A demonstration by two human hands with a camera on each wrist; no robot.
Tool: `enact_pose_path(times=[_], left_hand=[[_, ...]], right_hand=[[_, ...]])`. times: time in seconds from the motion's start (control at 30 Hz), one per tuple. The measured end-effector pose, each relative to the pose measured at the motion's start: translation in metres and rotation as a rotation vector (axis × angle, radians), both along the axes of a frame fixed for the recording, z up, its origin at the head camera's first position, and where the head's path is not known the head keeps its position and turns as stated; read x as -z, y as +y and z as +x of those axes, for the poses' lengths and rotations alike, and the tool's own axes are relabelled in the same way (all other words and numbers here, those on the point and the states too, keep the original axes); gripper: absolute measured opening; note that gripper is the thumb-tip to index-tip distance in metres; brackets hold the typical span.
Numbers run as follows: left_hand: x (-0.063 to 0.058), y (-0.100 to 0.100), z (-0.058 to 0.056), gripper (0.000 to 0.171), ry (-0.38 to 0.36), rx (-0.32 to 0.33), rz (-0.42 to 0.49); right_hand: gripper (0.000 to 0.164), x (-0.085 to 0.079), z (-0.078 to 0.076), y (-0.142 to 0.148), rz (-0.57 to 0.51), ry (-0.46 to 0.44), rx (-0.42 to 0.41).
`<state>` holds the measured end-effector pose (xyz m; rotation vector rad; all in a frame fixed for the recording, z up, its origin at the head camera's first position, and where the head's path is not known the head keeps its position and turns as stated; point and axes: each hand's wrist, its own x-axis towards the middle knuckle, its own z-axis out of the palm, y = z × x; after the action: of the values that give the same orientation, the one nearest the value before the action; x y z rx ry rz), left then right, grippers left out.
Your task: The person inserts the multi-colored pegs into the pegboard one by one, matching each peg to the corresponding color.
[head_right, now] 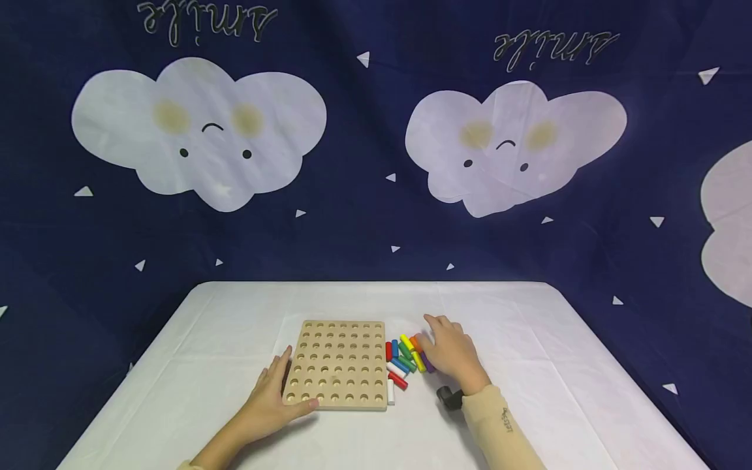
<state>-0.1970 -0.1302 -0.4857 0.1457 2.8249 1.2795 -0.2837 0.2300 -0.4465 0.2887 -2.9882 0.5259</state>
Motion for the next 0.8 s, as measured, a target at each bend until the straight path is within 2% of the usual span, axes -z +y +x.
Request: enact_pose_path(times=[0.13, 0.23, 0.47, 0.63, 0.8], left_hand=[[0.007, 0.005, 0.003, 0.138, 0.064, 0.038, -0.033], [0.010, 0.008, 0.004, 0.141, 0.106, 0.041, -0.077], [0.008, 0.010, -0.002, 0.134, 0.163, 0.010, -0.119], [0.007, 0.010, -0.004, 0.130, 0.159, 0.009, -0.132], [0.007, 0.009, -0.002, 0.130, 0.156, 0.000, -0.128]], right_hand=[[0.050, 0.005, -0.008, 0.002, 0.028, -0.061, -0.002], [0.044, 0.005, -0.014, 0.001, 0.029, -0.112, -0.017], [0.033, 0.001, -0.026, -0.006, 0.062, -0.166, -0.027], [0.033, -0.005, -0.030, -0.009, 0.080, -0.206, -0.031], [0.027, -0.007, -0.030, -0.009, 0.008, -0.269, -0.013]])
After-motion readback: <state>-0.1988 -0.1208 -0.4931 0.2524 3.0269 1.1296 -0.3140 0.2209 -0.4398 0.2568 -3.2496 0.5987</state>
